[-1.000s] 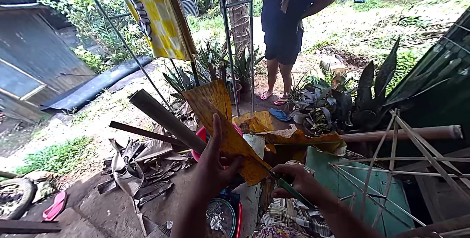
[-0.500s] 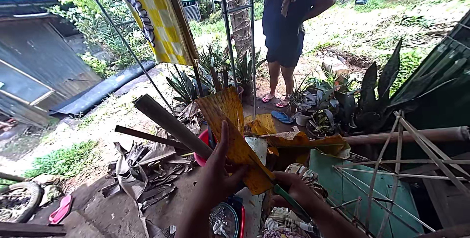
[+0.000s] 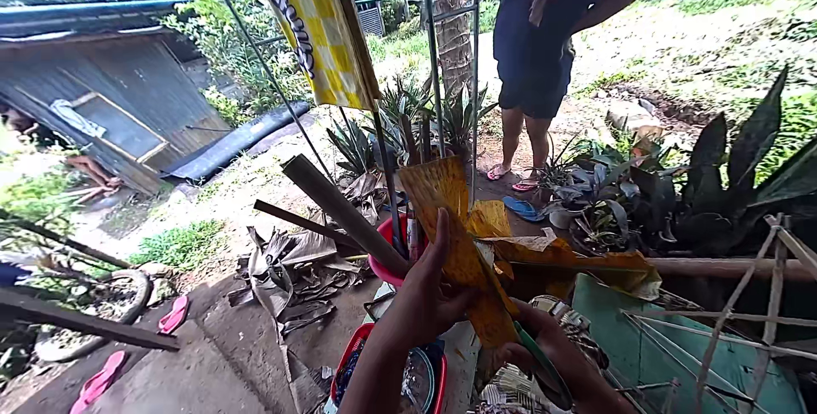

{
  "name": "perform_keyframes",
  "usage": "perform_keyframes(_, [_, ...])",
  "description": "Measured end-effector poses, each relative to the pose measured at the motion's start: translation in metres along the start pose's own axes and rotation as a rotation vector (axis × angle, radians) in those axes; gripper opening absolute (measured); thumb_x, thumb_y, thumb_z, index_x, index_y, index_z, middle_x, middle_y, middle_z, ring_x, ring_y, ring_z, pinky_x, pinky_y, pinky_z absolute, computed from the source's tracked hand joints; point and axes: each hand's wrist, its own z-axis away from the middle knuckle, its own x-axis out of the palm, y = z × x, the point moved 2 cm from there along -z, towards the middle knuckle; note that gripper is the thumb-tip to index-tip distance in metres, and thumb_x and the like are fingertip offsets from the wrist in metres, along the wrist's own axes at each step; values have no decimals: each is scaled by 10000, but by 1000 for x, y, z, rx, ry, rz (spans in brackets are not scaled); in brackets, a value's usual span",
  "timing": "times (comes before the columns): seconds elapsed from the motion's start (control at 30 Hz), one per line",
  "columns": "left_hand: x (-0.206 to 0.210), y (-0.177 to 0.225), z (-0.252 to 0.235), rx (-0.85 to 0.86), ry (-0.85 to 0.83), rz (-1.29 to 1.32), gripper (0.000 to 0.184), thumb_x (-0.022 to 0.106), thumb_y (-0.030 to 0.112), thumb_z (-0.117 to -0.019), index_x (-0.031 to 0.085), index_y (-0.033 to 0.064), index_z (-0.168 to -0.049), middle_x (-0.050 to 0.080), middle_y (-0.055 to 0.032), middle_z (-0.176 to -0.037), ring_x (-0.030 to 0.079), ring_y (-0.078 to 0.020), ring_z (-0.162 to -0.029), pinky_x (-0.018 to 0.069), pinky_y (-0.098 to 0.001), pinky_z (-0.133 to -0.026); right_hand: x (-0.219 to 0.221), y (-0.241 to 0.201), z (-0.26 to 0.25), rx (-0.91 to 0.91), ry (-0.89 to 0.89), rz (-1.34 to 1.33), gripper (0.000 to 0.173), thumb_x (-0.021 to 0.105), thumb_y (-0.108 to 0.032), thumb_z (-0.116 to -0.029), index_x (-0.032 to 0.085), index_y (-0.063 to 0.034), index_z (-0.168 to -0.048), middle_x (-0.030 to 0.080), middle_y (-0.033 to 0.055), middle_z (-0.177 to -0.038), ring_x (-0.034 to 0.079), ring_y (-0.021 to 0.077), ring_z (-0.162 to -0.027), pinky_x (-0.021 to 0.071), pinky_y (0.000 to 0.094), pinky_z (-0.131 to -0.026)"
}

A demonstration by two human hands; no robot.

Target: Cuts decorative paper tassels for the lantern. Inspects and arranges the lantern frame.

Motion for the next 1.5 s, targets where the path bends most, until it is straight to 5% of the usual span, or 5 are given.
perform_keyframes(0.2, [3, 6, 3, 53, -20, -12, 1018, 742, 27, -897, 47, 44, -1640, 382, -211, -1567, 657, -196, -1173, 625, -351, -860, -3, -14, 2, 72, -135, -56, 552, 755, -532, -863, 625, -246, -1317, 732, -106, -1094, 700, 30, -940, 609, 244, -806])
perform_keyframes(0.37, [0, 7, 11, 45, -38, -11, 1014, 731, 26, -901, 39, 48, -1641, 368, -200, -1581, 653, -179, -1175, 617, -335, -877, -13, -8, 0, 175, -382, -248, 605, 720, -564, -888, 581, -218, -1364, 723, -15, -1067, 702, 99, -884, 605, 278, -778])
perform_keyframes(1.13, [13, 9, 23, 105, -86, -65, 1104, 785, 52, -851, 16, 57, -1644, 356, -135, -1618, 594, -164, -1289, 587, -338, -985, 13, -17, -7, -67, -30, -60, 442, 793, -386, -888, 677, -77, -1181, 743, -15, -999, 706, 45, -898, 607, 251, -797])
perform_keyframes(1.37, [-4, 8, 12, 200, 131, 126, 621, 742, 293, -941, 527, 96, -1488, 529, -107, -1452, 675, -193, -1131, 641, -342, -851, 5, -8, -2, -192, 59, 261, 511, 800, -443, -864, 694, -65, -1191, 733, -4, -983, 684, 17, -848, 593, 203, -743])
perform_keyframes(1.5, [-9, 5, 1, 148, 182, 254, 498, 692, 1, -921, 580, 0, -1406, 562, -124, -1420, 717, -172, -990, 641, -334, -832, -1, -7, 1, -138, 61, 298, 536, 821, -447, -841, 701, -56, -1189, 735, 10, -1020, 693, 31, -886, 601, 217, -778])
